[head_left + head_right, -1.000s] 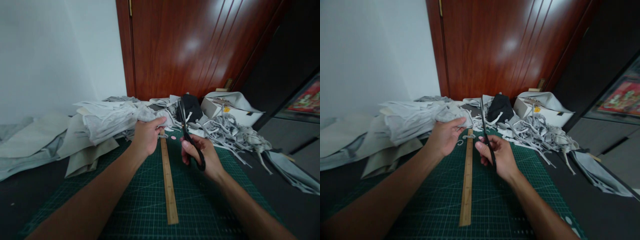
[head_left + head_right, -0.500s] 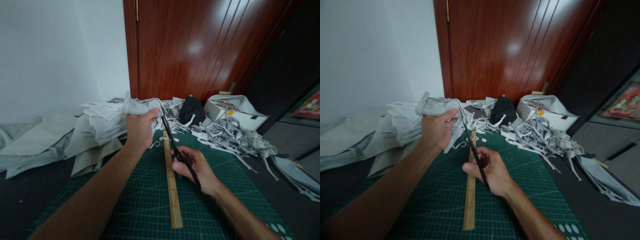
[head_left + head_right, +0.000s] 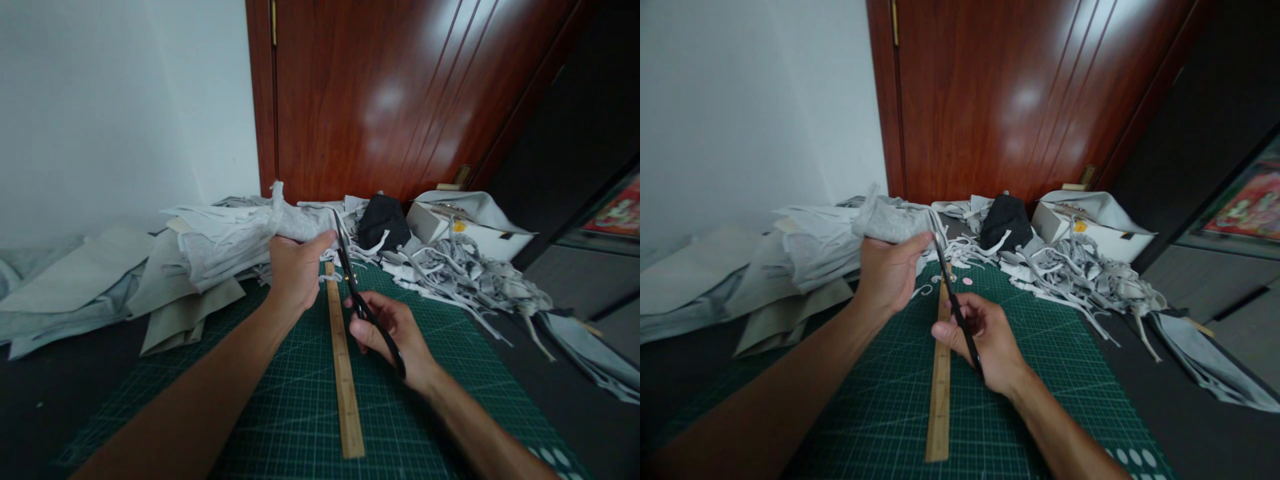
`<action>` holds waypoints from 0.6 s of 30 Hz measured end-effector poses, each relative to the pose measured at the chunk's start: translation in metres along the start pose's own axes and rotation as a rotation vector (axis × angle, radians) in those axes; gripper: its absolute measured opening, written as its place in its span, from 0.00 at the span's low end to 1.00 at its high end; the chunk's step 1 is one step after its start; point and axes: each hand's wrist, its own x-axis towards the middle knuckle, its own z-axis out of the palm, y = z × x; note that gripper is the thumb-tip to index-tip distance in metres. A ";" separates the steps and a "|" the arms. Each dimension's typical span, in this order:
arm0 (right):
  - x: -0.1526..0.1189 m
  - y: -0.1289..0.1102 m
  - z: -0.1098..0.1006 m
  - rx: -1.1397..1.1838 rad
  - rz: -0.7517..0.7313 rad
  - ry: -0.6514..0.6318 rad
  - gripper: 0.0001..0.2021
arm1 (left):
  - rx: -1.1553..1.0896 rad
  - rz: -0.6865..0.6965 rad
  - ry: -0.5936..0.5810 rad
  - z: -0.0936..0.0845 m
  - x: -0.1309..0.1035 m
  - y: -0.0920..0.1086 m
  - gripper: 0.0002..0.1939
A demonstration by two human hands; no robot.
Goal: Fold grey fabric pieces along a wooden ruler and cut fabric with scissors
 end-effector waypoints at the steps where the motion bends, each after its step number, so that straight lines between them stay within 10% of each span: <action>1: 0.000 0.001 0.000 -0.001 0.000 -0.001 0.21 | 0.004 0.006 -0.002 0.000 0.000 0.000 0.17; 18: -0.001 -0.001 0.000 -0.027 0.012 0.029 0.25 | -0.062 -0.026 -0.023 0.000 -0.005 -0.004 0.21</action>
